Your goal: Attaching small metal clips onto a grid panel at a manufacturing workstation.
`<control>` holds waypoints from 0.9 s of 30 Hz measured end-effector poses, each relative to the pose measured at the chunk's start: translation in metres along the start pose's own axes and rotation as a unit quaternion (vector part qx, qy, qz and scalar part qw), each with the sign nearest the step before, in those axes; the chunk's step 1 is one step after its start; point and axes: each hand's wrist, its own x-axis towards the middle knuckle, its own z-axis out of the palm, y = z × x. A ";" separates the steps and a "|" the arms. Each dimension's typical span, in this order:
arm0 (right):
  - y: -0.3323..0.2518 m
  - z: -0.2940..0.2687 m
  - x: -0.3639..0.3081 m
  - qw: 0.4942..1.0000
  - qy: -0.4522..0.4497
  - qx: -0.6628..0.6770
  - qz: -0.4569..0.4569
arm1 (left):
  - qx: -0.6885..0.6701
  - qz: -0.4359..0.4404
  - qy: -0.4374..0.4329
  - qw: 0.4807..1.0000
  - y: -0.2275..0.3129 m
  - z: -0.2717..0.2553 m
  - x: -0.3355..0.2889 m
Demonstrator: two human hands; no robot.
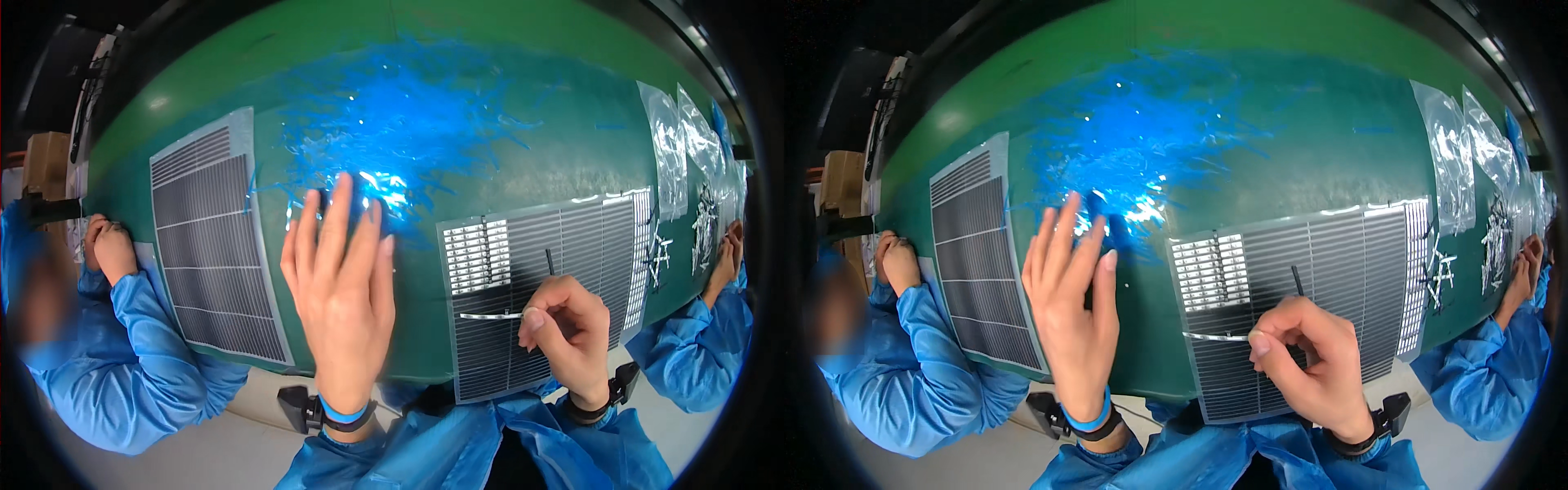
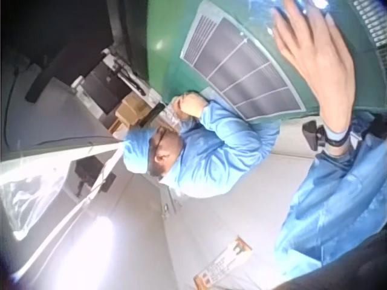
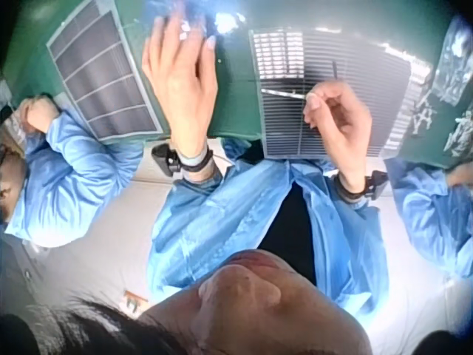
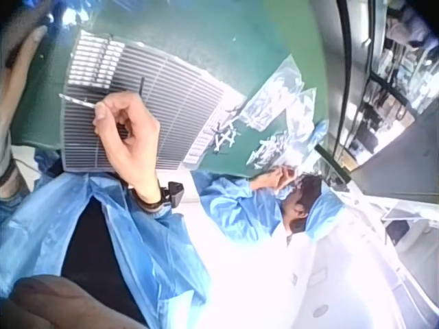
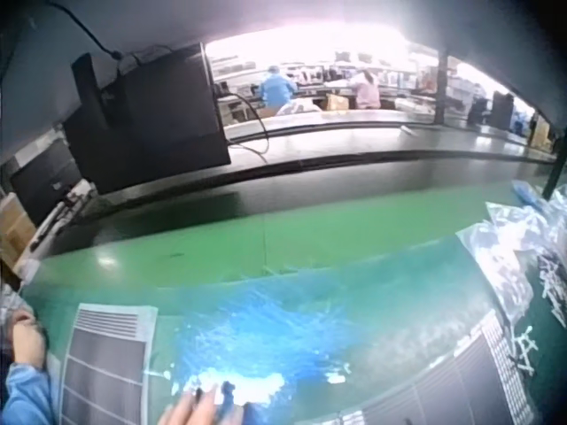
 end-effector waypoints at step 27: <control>0.004 0.009 0.003 0.998 0.026 -0.044 0.021 | -0.130 -0.099 0.080 0.983 -0.015 0.007 -0.039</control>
